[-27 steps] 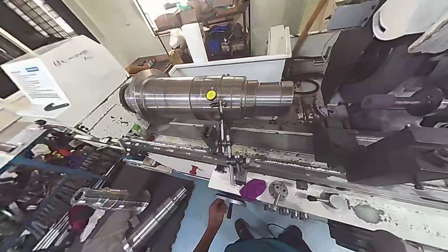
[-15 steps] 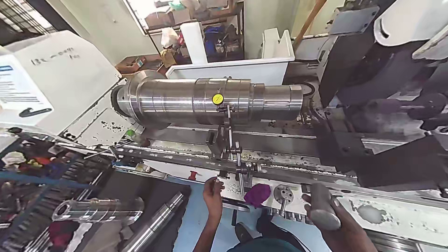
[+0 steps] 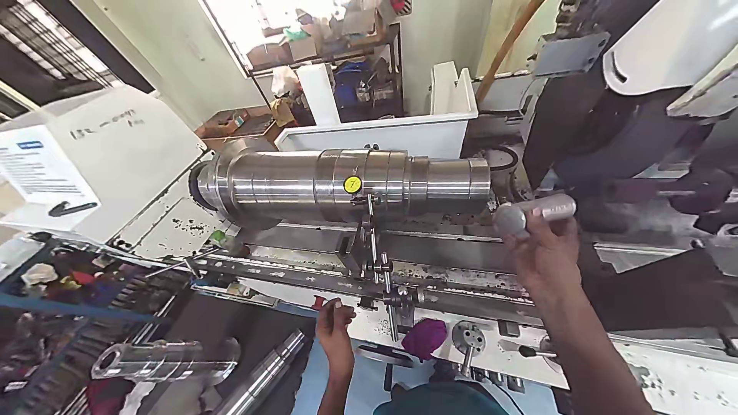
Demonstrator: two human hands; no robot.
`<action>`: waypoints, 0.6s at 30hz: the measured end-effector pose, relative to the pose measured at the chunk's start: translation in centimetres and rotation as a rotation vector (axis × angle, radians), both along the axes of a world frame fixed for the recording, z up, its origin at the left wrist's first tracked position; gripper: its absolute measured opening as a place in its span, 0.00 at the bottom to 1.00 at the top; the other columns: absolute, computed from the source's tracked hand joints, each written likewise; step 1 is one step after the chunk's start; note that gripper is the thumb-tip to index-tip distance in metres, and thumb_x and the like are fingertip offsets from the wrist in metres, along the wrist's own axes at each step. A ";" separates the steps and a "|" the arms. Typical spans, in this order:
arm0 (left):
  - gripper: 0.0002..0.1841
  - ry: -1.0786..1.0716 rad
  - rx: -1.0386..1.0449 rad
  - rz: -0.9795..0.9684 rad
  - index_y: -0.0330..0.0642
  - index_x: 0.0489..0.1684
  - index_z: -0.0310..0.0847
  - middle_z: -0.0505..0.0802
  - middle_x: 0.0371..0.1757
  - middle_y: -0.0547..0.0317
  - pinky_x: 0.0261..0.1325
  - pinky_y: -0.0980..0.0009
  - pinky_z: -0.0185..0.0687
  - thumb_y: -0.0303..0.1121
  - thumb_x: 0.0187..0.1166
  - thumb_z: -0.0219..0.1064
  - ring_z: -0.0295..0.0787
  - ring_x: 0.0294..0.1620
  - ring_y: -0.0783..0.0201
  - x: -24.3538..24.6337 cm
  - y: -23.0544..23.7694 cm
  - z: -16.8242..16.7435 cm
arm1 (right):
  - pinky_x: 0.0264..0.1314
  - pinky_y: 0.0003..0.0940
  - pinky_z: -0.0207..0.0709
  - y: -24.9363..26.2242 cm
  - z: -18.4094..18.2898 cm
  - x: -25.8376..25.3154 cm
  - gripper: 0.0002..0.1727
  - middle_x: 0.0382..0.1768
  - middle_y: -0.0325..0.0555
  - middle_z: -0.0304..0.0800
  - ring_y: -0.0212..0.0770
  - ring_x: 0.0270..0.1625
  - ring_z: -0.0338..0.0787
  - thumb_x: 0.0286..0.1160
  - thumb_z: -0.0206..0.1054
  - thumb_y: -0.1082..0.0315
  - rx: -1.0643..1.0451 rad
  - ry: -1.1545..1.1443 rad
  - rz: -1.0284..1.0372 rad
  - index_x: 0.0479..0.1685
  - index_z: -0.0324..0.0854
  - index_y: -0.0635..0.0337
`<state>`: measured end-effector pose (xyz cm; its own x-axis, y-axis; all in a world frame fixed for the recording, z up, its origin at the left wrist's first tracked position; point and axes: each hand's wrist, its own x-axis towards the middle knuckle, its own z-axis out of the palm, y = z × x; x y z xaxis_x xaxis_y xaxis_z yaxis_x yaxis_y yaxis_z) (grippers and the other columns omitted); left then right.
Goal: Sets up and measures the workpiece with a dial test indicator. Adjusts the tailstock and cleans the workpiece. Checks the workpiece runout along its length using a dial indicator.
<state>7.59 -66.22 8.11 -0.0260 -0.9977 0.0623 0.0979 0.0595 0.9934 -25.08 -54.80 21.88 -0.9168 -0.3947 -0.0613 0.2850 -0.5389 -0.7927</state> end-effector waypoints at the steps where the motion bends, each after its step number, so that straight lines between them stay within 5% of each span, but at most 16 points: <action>1: 0.11 0.010 -0.009 0.001 0.28 0.56 0.77 0.94 0.28 0.57 0.34 0.71 0.91 0.26 0.87 0.54 0.93 0.28 0.66 -0.2 -0.3 0.3 | 0.48 0.43 0.93 -0.7 0.1 -0.8 0.41 0.54 0.45 0.84 0.43 0.44 0.93 0.78 0.70 0.74 0.020 0.039 -0.058 0.85 0.47 0.42; 5: 0.10 0.046 -0.008 0.023 0.28 0.54 0.77 0.94 0.28 0.54 0.33 0.70 0.90 0.26 0.88 0.54 0.93 0.27 0.64 -1.3 -1.1 1.3 | 0.40 0.33 0.87 -2.8 -0.4 -3.1 0.56 0.56 0.44 0.77 0.35 0.39 0.87 0.68 0.79 0.74 0.087 0.084 -0.171 0.88 0.35 0.44; 9: 0.11 0.062 -0.001 0.010 0.28 0.54 0.78 0.94 0.28 0.54 0.33 0.70 0.90 0.26 0.89 0.53 0.93 0.27 0.64 -2.1 -1.5 1.8 | 0.51 0.41 0.91 -3.7 -1.1 -3.3 0.57 0.67 0.51 0.73 0.42 0.53 0.90 0.71 0.75 0.78 0.129 0.033 -0.122 0.91 0.32 0.49; 18: 0.12 0.046 0.018 0.009 0.28 0.55 0.79 0.94 0.28 0.53 0.32 0.70 0.90 0.28 0.89 0.53 0.93 0.27 0.63 -2.3 -2.0 2.4 | 0.48 0.43 0.92 -4.7 -2.3 -3.4 0.63 0.66 0.51 0.75 0.46 0.51 0.92 0.64 0.80 0.79 0.109 0.055 -0.122 0.93 0.32 0.42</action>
